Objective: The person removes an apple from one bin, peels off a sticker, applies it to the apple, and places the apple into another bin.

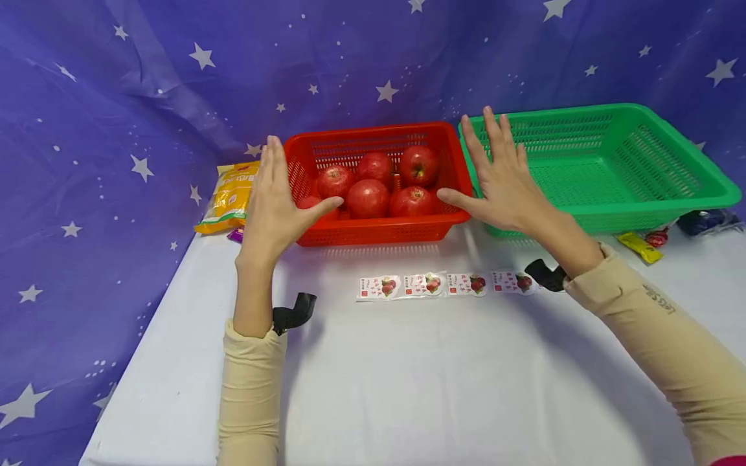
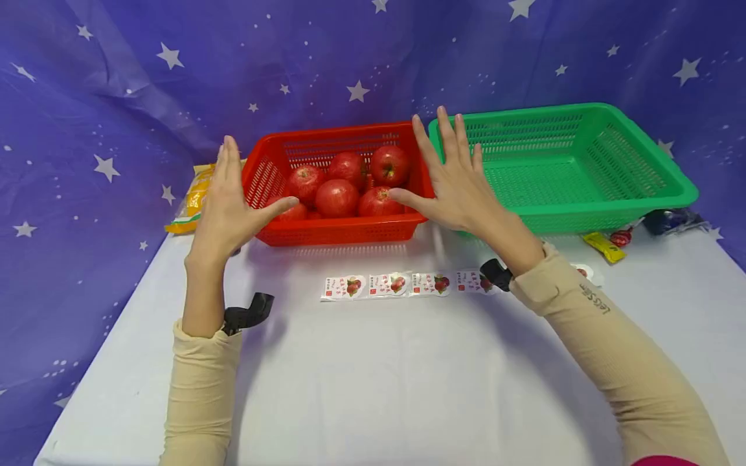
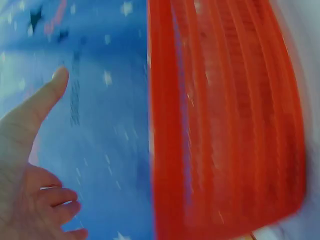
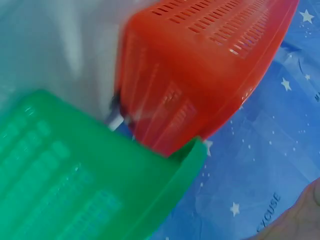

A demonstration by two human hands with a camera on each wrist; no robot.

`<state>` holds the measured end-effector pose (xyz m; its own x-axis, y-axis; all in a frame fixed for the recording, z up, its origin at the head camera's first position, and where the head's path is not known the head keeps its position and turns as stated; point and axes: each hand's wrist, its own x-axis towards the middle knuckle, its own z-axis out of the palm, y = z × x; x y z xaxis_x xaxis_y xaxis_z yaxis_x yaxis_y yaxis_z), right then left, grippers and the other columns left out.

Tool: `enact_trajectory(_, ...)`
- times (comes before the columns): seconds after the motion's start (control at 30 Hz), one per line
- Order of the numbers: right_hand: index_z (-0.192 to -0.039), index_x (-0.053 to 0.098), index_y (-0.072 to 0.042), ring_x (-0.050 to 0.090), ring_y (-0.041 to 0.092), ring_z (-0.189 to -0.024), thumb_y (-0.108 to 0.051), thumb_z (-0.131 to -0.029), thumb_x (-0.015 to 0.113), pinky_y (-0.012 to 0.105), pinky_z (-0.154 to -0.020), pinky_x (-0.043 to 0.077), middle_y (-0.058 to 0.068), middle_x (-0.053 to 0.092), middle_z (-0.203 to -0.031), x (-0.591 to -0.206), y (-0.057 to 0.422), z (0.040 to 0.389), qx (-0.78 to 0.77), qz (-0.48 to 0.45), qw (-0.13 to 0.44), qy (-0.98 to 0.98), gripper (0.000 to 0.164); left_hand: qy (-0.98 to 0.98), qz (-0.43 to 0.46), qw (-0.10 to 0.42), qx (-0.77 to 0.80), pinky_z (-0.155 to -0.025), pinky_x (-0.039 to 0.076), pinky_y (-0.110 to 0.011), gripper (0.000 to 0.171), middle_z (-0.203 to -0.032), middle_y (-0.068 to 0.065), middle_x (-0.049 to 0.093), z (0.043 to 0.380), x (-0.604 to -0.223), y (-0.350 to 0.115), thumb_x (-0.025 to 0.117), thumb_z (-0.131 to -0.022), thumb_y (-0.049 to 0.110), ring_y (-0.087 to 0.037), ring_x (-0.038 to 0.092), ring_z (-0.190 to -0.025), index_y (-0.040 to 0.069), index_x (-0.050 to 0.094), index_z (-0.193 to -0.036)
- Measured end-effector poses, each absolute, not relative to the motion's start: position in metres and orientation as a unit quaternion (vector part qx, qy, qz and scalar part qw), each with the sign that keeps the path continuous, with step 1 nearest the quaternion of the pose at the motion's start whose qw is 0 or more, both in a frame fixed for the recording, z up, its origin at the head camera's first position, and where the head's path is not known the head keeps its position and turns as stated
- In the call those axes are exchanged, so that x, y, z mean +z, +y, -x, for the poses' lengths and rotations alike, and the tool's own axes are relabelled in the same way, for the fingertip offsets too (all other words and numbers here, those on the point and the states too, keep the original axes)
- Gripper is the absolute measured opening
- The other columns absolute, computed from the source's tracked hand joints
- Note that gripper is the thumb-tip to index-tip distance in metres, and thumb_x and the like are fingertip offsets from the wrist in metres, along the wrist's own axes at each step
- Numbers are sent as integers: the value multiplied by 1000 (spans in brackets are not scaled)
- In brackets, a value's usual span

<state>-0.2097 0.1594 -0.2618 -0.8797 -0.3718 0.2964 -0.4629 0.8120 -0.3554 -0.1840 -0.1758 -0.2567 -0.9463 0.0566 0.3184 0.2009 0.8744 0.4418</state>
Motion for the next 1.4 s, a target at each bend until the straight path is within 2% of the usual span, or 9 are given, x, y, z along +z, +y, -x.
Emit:
enact_trajectory(0.17, -152, -16, -33, -5, 40, -148, -60, -88, 54, 70, -111, 12, 11, -15, -161, -259, 135, 236, 240, -228, 24, -943, 98, -966, 10, 16, -259, -118, 14, -56, 124, -162, -9, -6, 190, -265, -207, 62, -74, 72, -31, 1, -150, 11, -12, -153)
enact_trajectory(0.3, -154, -13, -25, 6, 45, -146, -44, -89, 64, 66, -113, 17, 25, 3, -159, -263, 114, 259, 204, -251, -46, -945, 102, -970, 17, -68, -232, -116, 13, -59, 118, -160, -23, 0, 198, -271, -212, 58, -79, 71, -39, 4, -148, -2, 2, -152)
enact_trajectory(0.47, -154, 19, -12, 38, 42, -132, -21, -90, 62, 56, -110, 33, 27, 39, -143, -270, 92, 281, 98, -290, -151, -940, 77, -968, 14, -90, -232, -118, 8, -57, 113, -160, -24, -2, 202, -273, -209, 57, -82, 68, -38, -2, -149, -5, 6, -151)
enact_trajectory(0.57, -145, 39, -13, 45, 40, -123, -13, -89, 60, 55, -103, 41, 26, 44, -137, -274, 85, 290, 20, -288, -184, -939, 60, -967, 14, -95, -235, -119, 7, -56, 112, -160, -23, -4, 202, -273, -208, 57, -83, 66, -37, -4, -149, -4, 5, -152)
enact_trajectory(0.67, -146, 37, -21, 40, 42, -131, -16, -89, 59, 57, -104, 40, 24, 37, -147, -274, 79, 296, -55, -273, -204, -938, 61, -966, 17, -94, -241, -118, 8, -56, 112, -160, -24, -3, 201, -271, -208, 57, -83, 66, -36, -4, -149, -5, 4, -151)
enact_trajectory(0.93, -132, 37, -12, 55, 39, -110, -40, -76, 74, 54, -94, 45, 23, 60, -119, -266, 93, 290, -1, -262, -91, -961, 72, -967, -22, -120, -223, -103, 38, -58, 91, -140, -29, 36, 191, -266, -209, 58, -84, 64, -41, 33, -131, -10, 36, -133)
enact_trajectory(1.07, -127, 33, -10, 58, 33, -103, -46, -73, 78, 50, -86, 51, 18, 58, -116, -263, 115, 262, 244, -233, 2, -941, 79, -970, -18, -123, -211, -107, 33, -60, 92, -146, -30, 30, 187, -262, -210, 57, -85, 62, -43, 28, -136, -11, 34, -136)
enact_trajectory(1.2, -139, 36, -17, 53, 32, -116, -26, -78, 78, 53, -93, 50, 12, 51, -134, -276, 122, 210, 459, -252, 27, -851, 75, -974, 8, -105, -202, -112, 27, -58, 101, -150, -29, 26, 178, -254, -211, 58, -87, 57, -43, 29, -137, -11, 14, -147)
enact_trajectory(1.4, -117, 42, -2, 57, 18, -116, -5, -58, 91, 32, -96, 51, 9, 57, -124, -316, 127, 137, 509, -339, 22, -791, 77, -946, 219, -74, -229, -119, 19, -46, 114, -162, -6, 12, 150, -247, -167, 75, -77, 53, -26, 18, -148, 13, 2, -155)
